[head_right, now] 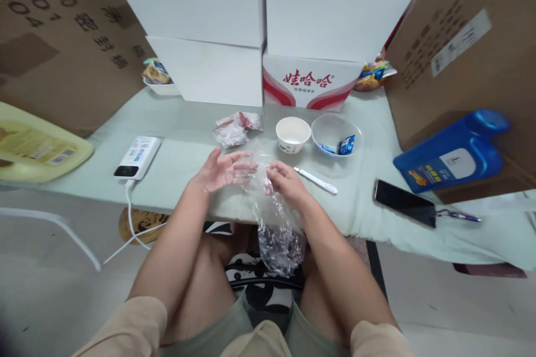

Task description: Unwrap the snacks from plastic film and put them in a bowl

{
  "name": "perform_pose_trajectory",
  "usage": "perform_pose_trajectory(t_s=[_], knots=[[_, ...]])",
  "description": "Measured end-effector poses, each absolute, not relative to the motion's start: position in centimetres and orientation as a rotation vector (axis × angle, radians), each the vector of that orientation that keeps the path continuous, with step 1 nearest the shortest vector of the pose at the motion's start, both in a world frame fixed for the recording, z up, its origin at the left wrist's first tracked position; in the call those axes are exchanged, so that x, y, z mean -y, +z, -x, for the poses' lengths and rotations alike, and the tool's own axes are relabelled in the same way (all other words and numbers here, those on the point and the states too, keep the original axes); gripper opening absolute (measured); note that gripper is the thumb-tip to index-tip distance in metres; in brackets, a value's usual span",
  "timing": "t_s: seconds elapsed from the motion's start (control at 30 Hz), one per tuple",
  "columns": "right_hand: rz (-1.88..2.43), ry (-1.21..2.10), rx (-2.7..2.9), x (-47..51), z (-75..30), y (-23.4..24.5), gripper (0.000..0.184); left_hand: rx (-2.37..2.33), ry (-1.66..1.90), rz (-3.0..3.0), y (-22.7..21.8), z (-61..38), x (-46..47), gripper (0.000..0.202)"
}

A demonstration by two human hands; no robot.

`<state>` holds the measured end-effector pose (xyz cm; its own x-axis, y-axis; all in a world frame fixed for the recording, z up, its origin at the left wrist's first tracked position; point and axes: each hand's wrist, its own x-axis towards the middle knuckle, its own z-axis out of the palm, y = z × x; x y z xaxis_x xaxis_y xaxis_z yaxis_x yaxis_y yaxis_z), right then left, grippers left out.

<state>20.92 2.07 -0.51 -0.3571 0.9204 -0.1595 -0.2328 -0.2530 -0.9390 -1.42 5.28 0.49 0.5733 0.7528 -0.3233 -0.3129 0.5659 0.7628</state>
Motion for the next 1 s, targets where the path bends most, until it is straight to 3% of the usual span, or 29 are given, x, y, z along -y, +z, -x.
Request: perform_pose_trajectory(t_s=[0.1,0.33,0.47,0.57,0.67,0.77,0.9,1.0], knots=[[1.039,1.648,0.955,-2.3,-20.4,-0.7,0.036,-0.69,0.753,-0.65,0.4,-0.4,-4.9,0.069],[1.365,1.633,0.977,-2.8,-20.6,-1.6,0.022,-1.252,0.942,-1.084,-0.1,-1.6,-6.0,0.06],[1.398,1.748,0.966,-2.7,-20.6,-1.2,0.015,-1.282,0.982,-1.075,-0.4,-0.2,-6.6,0.073],[1.296,1.688,0.931,-2.6,-20.7,-0.7,0.023,-1.129,1.16,-0.889,-0.7,0.1,-6.1,0.082],[1.232,1.608,0.872,-2.4,-21.2,-0.4,0.029,-1.108,1.17,-0.738,-0.9,-0.6,-5.3,0.068],[1.273,1.579,0.831,-2.1,-21.7,-0.4,0.029,-1.045,0.9,-0.719,-1.0,-1.7,-4.6,0.054],[1.288,1.709,0.767,-2.1,-22.7,-0.4,0.037,-1.075,0.83,-0.921,-0.8,-3.1,-4.4,0.029],[1.273,1.815,0.793,-2.1,-23.3,-0.4,0.04,-1.15,0.79,-1.07,-0.7,-3.4,-4.7,0.035]])
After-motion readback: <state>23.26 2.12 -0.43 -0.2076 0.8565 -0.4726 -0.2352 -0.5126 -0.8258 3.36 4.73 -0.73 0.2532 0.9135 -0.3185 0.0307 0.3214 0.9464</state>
